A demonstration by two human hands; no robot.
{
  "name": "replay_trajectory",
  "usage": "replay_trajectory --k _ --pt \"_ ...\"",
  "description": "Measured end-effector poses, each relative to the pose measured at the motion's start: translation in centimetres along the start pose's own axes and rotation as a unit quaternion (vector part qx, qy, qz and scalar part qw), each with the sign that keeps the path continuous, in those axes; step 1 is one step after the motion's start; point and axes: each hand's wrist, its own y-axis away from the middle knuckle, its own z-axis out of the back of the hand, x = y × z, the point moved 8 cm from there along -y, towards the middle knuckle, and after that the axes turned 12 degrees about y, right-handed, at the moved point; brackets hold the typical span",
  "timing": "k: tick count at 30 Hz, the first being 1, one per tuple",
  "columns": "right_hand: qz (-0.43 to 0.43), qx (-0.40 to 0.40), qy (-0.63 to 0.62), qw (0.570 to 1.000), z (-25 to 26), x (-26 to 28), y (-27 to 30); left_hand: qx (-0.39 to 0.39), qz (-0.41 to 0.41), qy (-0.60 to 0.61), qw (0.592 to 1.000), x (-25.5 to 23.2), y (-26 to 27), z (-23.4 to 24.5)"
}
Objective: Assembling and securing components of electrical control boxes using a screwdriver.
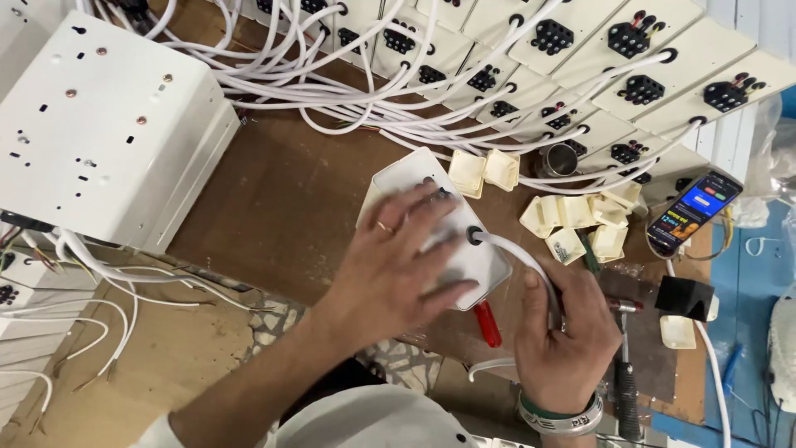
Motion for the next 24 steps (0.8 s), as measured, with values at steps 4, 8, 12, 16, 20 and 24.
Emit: replay_trajectory --k 4,8,12,16,20,24 --pt "-0.002 0.014 0.007 1.0 0.2 0.6 -1.1 0.01 0.013 -0.062 0.998 0.9 -0.3 -0.2" --pt "0.014 0.008 0.002 1.0 0.2 0.9 -1.6 0.046 0.017 -0.052 0.997 1.4 0.0 -0.8" --pt "0.017 0.028 -0.009 0.999 0.3 1.6 -2.3 0.046 0.017 -0.038 0.998 1.4 0.1 -1.0" --pt "0.023 0.03 -0.008 0.999 0.3 1.4 -2.5 0.045 0.014 -0.038 0.998 1.4 -0.1 -0.8" --pt "0.025 0.047 0.002 0.999 0.4 1.9 -3.6 0.05 -0.001 -0.047 0.998 1.1 -0.6 -0.5" --pt "0.046 0.074 0.016 0.996 0.0 2.7 -4.5 0.077 -0.013 -0.059 0.995 0.8 -1.2 -0.6"
